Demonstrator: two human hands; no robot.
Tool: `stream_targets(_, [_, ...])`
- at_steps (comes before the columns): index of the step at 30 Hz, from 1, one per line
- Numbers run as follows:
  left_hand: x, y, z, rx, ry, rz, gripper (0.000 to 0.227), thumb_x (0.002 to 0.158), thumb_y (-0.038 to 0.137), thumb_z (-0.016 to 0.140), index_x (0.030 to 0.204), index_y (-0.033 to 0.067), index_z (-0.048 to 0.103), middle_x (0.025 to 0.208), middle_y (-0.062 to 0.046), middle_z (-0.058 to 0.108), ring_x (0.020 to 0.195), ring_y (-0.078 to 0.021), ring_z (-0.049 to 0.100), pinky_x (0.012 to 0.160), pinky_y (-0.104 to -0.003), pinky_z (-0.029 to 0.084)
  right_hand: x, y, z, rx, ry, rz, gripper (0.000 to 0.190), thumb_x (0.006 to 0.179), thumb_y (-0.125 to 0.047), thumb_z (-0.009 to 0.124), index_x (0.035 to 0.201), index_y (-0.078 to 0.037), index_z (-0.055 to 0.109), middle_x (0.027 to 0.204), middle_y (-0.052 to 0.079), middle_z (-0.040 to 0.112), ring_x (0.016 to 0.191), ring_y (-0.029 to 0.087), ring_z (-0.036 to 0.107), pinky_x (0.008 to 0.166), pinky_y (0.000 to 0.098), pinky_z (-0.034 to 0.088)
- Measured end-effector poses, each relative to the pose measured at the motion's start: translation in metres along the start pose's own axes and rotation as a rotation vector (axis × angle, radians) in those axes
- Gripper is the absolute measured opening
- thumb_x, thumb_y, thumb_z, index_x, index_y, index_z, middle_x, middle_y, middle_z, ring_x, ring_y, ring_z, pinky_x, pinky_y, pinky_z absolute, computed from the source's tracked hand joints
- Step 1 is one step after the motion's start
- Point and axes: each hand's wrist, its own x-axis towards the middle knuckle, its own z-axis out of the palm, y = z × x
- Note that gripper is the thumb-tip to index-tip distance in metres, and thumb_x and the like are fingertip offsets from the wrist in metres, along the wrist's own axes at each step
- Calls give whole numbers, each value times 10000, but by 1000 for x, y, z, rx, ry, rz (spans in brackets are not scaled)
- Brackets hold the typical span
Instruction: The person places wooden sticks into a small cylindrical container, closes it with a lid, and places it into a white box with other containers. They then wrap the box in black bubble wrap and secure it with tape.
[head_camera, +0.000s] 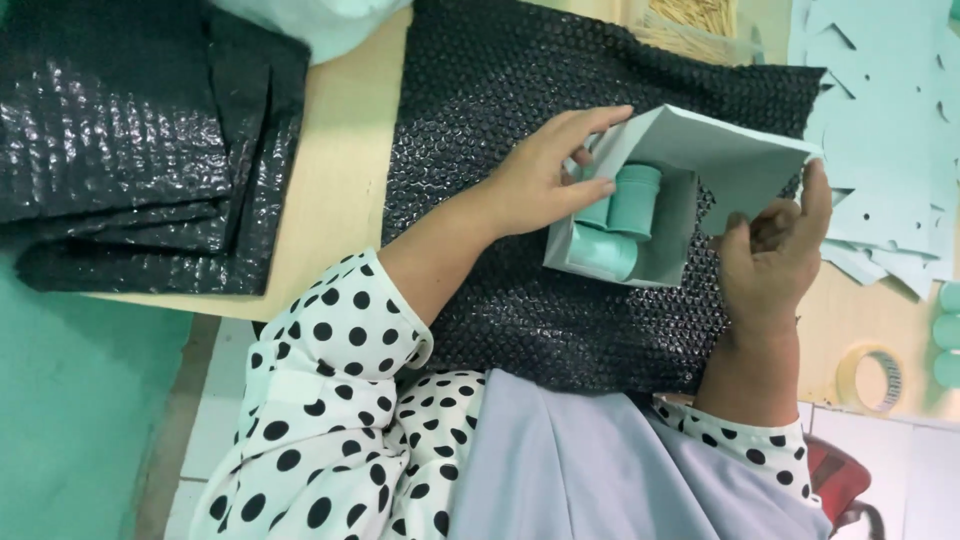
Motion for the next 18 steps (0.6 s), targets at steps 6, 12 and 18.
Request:
stream_targets(6, [-2, -2, 0, -2, -48, 60, 647, 983, 204, 711, 1541, 242, 388, 1430, -91, 485, 1105, -198, 604, 909, -315, 561, -9, 18, 3, 49, 0, 9, 757, 1060, 187, 574, 1669, -100, 229, 1079, 261, 559, 832, 282, 611, 722, 400, 604])
stream_targets(12, [-7, -1, -4, 74, -66, 78, 656, 954, 199, 749, 1516, 215, 410, 1436, -91, 491, 1163, -229, 614, 887, -330, 563, -19, 33, 6, 130, -5, -21, 695, 1093, 220, 566, 1629, -76, 237, 1123, 289, 508, 882, 325, 595, 742, 453, 633])
stream_targets(18, [-12, -3, -4, 94, -85, 167, 616, 948, 143, 733, 1484, 154, 428, 1431, -125, 469, 1204, -278, 575, 985, -398, 527, -6, -3, 5, 111, -9, 30, 423, 1105, 118, 561, 1499, 73, 413, 1052, 245, 574, 880, 292, 607, 713, 395, 587])
